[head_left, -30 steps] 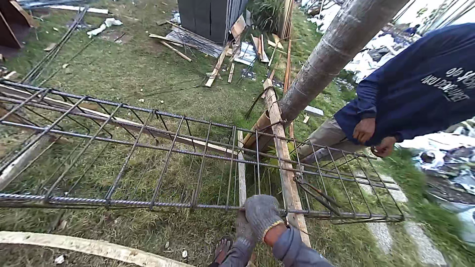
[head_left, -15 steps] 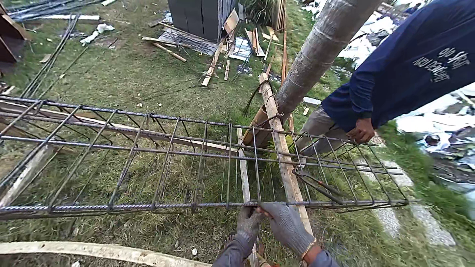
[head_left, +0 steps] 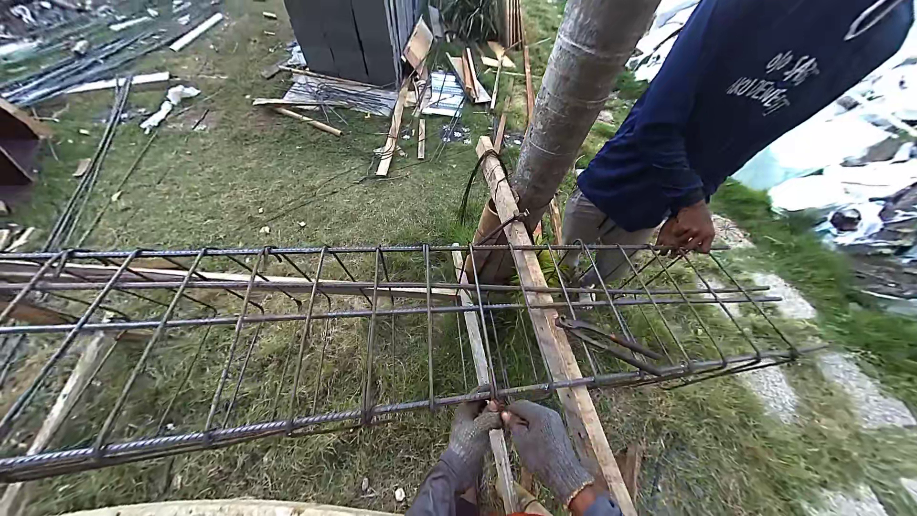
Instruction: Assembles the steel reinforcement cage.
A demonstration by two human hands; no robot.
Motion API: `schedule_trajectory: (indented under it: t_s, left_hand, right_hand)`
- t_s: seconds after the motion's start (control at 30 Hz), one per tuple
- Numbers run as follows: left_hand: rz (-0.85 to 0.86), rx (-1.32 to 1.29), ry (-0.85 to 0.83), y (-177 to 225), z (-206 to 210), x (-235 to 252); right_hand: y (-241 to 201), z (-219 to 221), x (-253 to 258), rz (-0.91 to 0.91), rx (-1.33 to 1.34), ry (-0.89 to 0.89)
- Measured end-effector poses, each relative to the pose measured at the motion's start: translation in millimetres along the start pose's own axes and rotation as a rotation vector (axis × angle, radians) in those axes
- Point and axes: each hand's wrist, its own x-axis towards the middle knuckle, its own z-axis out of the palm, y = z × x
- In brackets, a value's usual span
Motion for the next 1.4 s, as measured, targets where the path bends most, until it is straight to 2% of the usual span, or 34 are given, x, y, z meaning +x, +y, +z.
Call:
schedule_trajectory:
  t_s: [0.1,0.2,0.37,0.53,0.63,0.87,1.0,1.07,1.13,1.23,1.4]
  left_hand:
    - [-0.014,-0.044,-0.023,4.2,-1.4,-0.6]
    - [-0.018,-0.145,-0.007,5.0,3.2,-2.7]
    - [-0.018,-0.148,0.054,4.6,13.2,-1.5]
    - [0.014,-0.202,0.059,8.3,13.0,-2.2]
    - [0.068,-0.198,0.082,3.6,11.4,-1.3]
    - [0.001,-0.146,0.142,4.7,6.6,-4.6]
    - [-0.065,-0.197,0.142,8.3,4.4,-2.5]
    - [-0.064,-0.186,0.12,8.7,2.6,-2.0]
    - [-0.038,-0.17,0.094,5.7,-0.3,0.1]
    - [-0.005,-0.146,0.091,2.6,-1.2,2.0]
    - [-0.027,-0.135,0.094,6.1,0.5,0.2]
  right_hand:
    - [-6.6,-5.7,-0.4,0.101,0.041,-0.021]
    - [-16.6,-7.7,-2.6,0.137,0.052,-0.053]
    - [-31.6,-7.2,1.4,0.189,0.038,-0.063]
    - [-41.8,-11.6,4.3,0.202,0.141,-0.079]
    - [-37.5,-4.3,6.9,0.211,0.164,-0.044]
    - [-23.8,13.0,3.7,0.171,0.294,-0.005]
    - [-11.8,19.5,3.3,0.214,0.492,-0.055]
    - [-5.1,17.1,0.7,0.277,0.645,-0.111]
    - [0.2,14.0,-3.5,0.34,0.75,-0.093]
    - [10.6,13.8,0.1,0.383,0.722,-0.021]
    - [11.4,16.2,17.5,0.296,0.695,-0.056]
